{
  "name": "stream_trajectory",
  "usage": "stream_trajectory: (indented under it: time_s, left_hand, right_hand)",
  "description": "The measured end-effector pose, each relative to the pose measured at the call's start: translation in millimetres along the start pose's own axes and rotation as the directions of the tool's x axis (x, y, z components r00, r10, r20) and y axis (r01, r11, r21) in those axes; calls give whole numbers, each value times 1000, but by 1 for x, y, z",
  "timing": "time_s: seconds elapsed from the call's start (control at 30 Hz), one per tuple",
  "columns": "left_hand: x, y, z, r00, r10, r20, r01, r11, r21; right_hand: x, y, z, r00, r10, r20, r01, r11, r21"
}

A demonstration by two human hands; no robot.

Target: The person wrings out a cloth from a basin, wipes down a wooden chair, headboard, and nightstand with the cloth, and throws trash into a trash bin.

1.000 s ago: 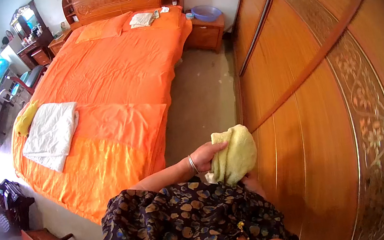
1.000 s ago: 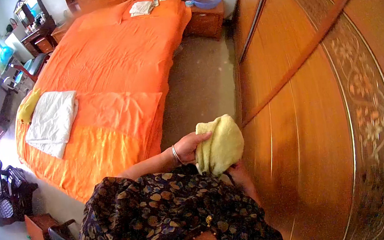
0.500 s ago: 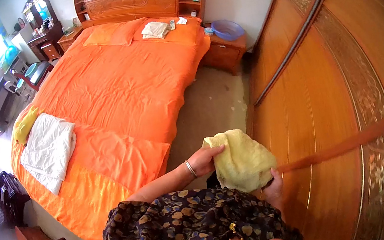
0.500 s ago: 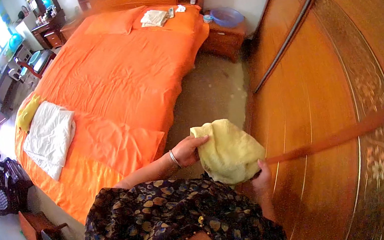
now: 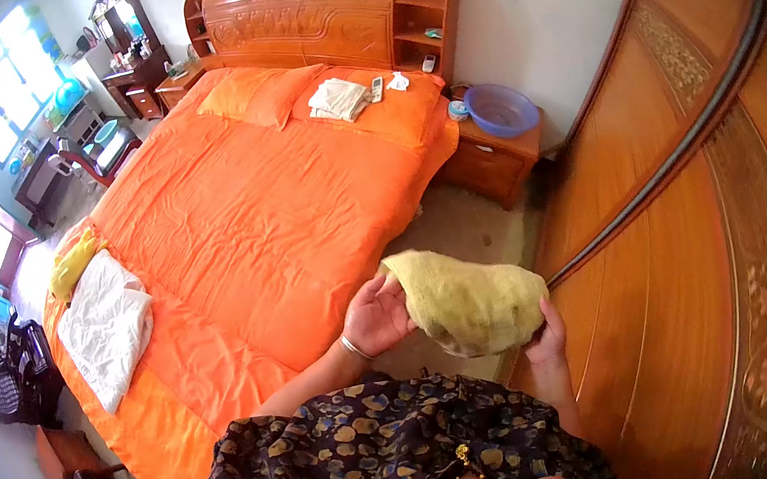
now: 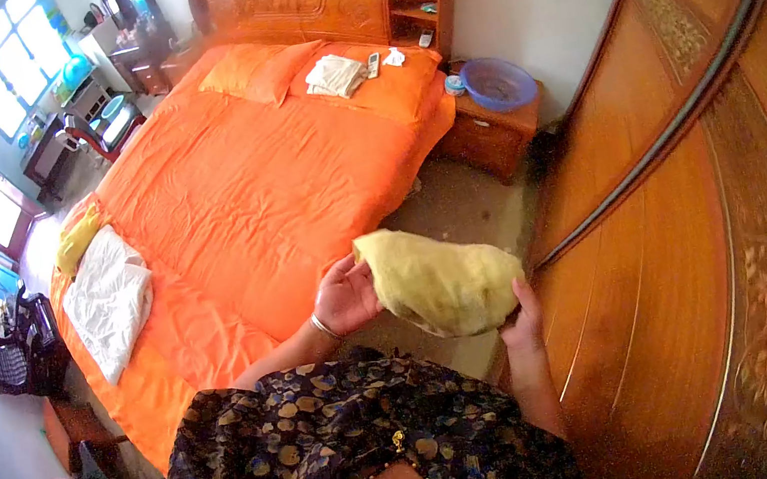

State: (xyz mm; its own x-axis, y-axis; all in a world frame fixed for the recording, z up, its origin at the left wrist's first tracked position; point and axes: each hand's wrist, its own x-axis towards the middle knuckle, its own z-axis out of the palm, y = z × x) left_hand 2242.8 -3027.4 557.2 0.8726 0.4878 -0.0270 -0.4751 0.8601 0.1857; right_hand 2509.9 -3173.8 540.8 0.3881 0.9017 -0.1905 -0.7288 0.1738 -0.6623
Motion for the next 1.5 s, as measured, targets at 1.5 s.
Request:
stream_trajectory:
  time_s: [1.5]
  left_hand:
    - [747, 326, -103, 971, 143, 193, -162, 983, 90]
  right_hand:
    - [845, -238, 112, 697, 418, 583, 418, 424, -803]
